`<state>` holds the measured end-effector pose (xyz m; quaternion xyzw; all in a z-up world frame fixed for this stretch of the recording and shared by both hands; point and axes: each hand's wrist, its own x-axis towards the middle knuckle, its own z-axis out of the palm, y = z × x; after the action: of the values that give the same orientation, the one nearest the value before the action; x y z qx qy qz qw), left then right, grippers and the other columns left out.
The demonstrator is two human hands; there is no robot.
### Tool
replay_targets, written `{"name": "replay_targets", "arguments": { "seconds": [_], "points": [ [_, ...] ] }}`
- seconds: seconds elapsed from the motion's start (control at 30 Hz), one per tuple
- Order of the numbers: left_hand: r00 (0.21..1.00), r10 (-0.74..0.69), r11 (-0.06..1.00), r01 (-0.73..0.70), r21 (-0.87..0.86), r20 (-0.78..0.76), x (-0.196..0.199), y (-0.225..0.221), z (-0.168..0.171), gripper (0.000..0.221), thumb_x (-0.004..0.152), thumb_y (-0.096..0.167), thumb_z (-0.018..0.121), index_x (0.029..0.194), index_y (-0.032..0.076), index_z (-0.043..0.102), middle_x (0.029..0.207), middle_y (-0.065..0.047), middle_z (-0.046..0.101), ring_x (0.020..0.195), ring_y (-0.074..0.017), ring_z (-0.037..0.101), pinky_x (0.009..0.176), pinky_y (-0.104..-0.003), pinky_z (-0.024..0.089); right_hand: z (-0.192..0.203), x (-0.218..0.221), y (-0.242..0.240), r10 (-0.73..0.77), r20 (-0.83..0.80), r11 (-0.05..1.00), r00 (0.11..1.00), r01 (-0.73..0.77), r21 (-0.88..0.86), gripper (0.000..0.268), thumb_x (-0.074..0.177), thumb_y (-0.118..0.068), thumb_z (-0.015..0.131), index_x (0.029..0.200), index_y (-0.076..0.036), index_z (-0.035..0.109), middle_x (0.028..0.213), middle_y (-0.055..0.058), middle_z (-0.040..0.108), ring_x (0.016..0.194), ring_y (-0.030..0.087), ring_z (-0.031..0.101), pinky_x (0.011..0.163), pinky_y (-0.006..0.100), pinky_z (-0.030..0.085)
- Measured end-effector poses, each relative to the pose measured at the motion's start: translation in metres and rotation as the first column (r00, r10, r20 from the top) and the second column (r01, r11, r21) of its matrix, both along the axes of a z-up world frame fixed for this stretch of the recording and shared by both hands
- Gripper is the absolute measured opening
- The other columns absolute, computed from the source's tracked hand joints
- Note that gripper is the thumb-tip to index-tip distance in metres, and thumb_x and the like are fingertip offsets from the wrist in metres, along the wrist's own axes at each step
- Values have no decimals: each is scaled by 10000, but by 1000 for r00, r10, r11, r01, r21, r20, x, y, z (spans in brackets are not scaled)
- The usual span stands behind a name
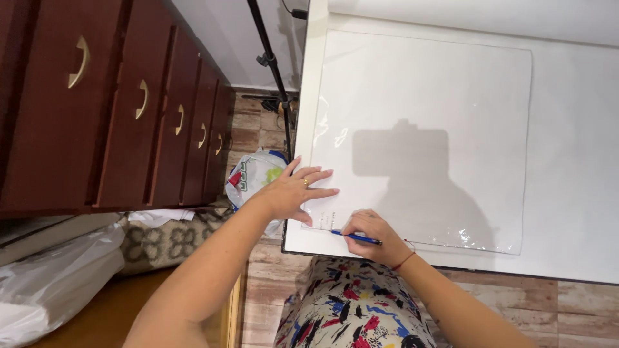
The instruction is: Tracing a rectangular template onto a roll of white paper using a pen
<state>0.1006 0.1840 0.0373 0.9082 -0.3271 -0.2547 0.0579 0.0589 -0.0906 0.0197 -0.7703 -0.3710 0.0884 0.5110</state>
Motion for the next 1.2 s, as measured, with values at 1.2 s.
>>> {"name": "replay_targets", "arguments": {
  "seconds": [1.2],
  "points": [
    [954, 252, 869, -151, -470, 160, 11, -242, -9, 447, 924, 419, 667, 1348, 301, 589, 1468, -60, 493, 1445, -273, 395, 1167, -565, 277, -21, -9, -240, -220, -303, 975, 927, 203, -87, 132, 814, -169, 803, 893, -96, 728, 999, 135, 835, 1042, 272, 782, 1183, 471, 349]
  ]
}}
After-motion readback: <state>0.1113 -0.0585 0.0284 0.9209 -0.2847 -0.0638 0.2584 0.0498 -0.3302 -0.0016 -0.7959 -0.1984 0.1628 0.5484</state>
